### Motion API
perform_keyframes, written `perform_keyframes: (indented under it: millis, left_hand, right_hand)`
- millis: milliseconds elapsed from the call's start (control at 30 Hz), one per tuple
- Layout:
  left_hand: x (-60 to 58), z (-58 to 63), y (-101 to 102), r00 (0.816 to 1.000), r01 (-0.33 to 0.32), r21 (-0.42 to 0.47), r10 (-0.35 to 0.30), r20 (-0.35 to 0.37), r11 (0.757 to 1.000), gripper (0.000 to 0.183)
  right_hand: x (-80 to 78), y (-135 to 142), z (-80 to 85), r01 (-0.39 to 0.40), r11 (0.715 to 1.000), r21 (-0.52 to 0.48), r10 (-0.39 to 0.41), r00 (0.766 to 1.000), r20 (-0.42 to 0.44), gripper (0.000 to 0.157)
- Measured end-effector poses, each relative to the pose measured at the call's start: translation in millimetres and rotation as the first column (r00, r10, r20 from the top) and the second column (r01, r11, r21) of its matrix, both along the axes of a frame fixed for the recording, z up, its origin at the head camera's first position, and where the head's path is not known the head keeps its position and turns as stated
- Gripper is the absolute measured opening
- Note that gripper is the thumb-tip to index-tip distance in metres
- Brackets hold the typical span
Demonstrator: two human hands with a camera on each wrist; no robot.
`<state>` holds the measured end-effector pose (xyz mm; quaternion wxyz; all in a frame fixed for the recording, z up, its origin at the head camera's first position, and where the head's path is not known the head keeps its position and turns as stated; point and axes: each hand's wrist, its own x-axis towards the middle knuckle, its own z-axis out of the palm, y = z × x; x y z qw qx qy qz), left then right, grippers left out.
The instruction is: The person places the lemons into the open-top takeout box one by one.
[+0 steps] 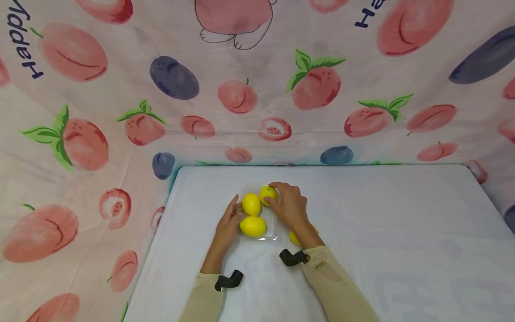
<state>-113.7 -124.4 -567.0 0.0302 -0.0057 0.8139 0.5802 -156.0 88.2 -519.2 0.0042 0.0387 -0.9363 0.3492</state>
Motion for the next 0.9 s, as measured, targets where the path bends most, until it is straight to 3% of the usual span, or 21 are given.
perform_keyframes:
  millis: [500, 900]
  left_hand:
    - [0.1, 3.0, 1, 1.000, -0.004, 0.003, 0.004, 0.018, 1.000, 0.057]
    - [-2.3, 2.0, 4, 1.000, -0.021, -0.005, 0.022, 0.019, 1.000, 0.056]
  right_hand:
    - [5.1, 16, 15.8, -0.040, 0.989, -0.143, 0.036, 0.999, -0.029, 0.060]
    - [11.0, 52, 22.7, -0.074, 0.977, -0.199, 0.087, 0.995, 0.058, 0.065]
